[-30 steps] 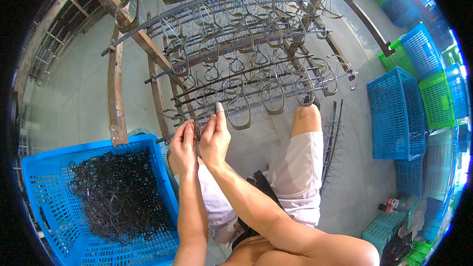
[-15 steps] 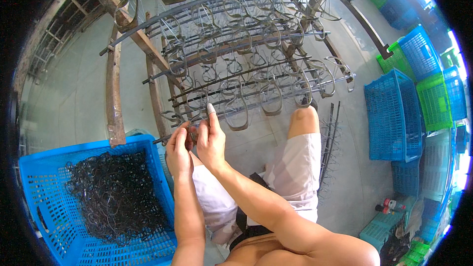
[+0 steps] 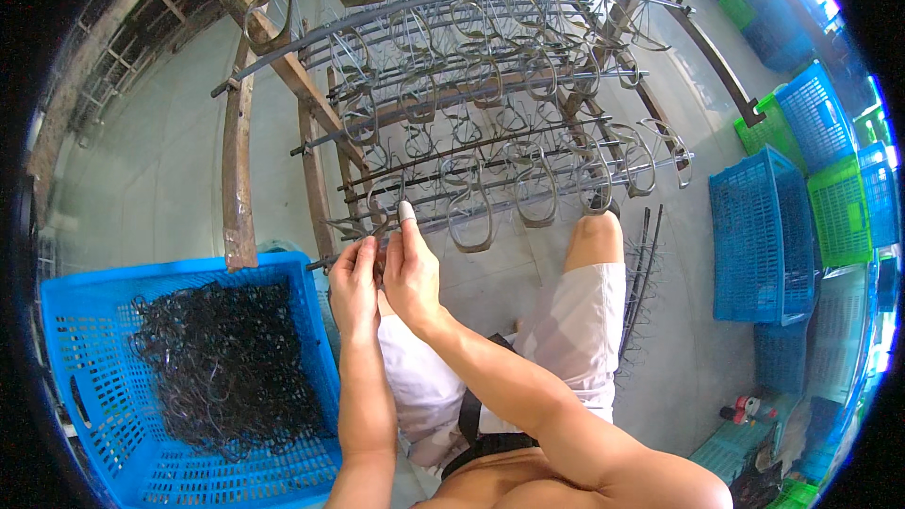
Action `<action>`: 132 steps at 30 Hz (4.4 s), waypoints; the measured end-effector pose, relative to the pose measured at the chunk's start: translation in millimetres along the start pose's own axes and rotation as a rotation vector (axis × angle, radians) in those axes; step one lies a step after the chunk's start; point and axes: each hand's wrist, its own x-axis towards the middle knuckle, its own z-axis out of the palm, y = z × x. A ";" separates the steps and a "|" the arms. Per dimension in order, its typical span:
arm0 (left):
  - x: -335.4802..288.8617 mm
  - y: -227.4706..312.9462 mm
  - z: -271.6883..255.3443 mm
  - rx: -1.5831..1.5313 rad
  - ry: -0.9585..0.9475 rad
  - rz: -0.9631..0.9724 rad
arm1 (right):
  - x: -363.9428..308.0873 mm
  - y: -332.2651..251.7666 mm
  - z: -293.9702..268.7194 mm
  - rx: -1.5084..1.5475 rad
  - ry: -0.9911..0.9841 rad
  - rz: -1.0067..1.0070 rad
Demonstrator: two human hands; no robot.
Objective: The person picks small metal hoops from a blue basket and attaches them one by one to horizontal rods on a metal rack. The person repeats this process continuously, filling the rack with hoops.
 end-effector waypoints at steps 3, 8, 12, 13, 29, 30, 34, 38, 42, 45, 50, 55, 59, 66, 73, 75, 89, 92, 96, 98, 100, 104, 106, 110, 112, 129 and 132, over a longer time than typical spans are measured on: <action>-0.1 1.1 4.4 -0.104 -0.013 -0.027 | 0.3 4.9 1.1 -0.005 0.012 -0.029; 4.0 -3.7 3.9 -0.311 -0.078 -0.104 | 2.0 5.0 -1.9 -0.003 0.007 -0.037; 5.2 7.7 -0.2 -0.008 -0.112 -0.105 | 2.9 13.6 -5.7 0.063 -0.017 -0.007; 8.8 9.2 -3.9 0.020 -0.113 -0.085 | 2.8 15.9 -6.2 0.049 -0.021 -0.020; 79.2 65.1 5.5 0.462 -0.368 -0.205 | 1.4 8.6 -7.7 0.021 0.020 -0.074; 81.9 63.5 4.2 0.390 -0.421 -0.229 | 1.1 6.9 -8.8 0.020 0.004 -0.040; 80.5 53.6 8.7 -0.055 -0.366 -0.528 | 4.7 3.1 -13.7 0.044 0.017 -0.026; 85.1 41.6 4.3 -0.087 -0.337 -0.498 | 5.4 13.9 -7.2 0.171 -0.010 0.098; 75.0 38.4 2.0 0.071 -0.363 -0.286 | 13.7 23.4 -7.4 0.296 -0.016 0.237; 64.2 34.7 -4.7 0.182 -0.521 -0.160 | -5.0 15.2 -19.3 0.451 -0.082 0.366; 7.0 18.1 -23.2 0.591 -0.425 0.104 | -75.4 82.4 -75.0 0.056 -0.348 0.427; -58.0 -12.2 -30.0 1.081 -0.084 0.501 | -102.0 78.7 -109.2 -0.017 -0.653 0.583; -112.5 22.0 -46.4 0.568 -0.059 0.254 | -80.2 32.7 -120.1 -0.038 -0.579 0.312; -139.8 4.0 -37.8 -0.399 -0.140 0.014 | -63.2 -17.8 -81.5 0.169 -0.764 -0.012; -142.0 -27.2 -8.2 -0.567 0.029 0.334 | -78.0 -22.3 -74.2 0.447 -0.736 0.374; -137.2 -24.6 -12.5 -0.350 -0.068 0.398 | -84.3 -1.5 -68.2 0.485 -0.485 0.279; -32.6 25.4 -353.0 1.786 0.542 -0.657 | 75.8 -8.8 -297.4 0.315 0.497 0.084; -16.5 -33.5 -422.5 1.872 0.712 -0.531 | 104.8 17.0 -345.3 0.432 0.575 -0.063; -8.2 -88.9 -448.4 1.476 1.174 -0.447 | 134.0 59.7 -377.3 0.520 0.730 -0.019; -15.5 -105.1 -435.6 1.166 1.389 -0.433 | 151.2 84.5 -377.9 0.595 0.691 0.027; -34.2 -56.0 -300.8 1.211 1.346 -0.402 | 154.7 89.8 -375.6 0.675 0.650 0.081; -53.9 -47.1 -274.3 1.107 1.330 -0.322 | 179.6 83.0 -354.4 0.665 0.515 0.178; -55.8 -44.5 -260.2 1.055 1.307 -0.291 | 182.2 73.0 -352.3 0.617 0.462 0.209; -57.9 -36.9 -232.7 0.958 1.248 -0.251 | 186.6 70.6 -352.8 0.525 0.446 0.279; -59.8 -32.5 -221.5 0.911 1.221 -0.238 | 186.3 69.0 -354.4 0.514 0.454 0.285; -96.0 8.4 -148.8 0.438 1.119 -0.045 | 162.3 82.4 -333.4 0.293 0.485 0.059; -102.4 17.5 -138.6 0.371 1.101 0.003 | 159.2 84.4 -339.5 0.220 0.442 0.054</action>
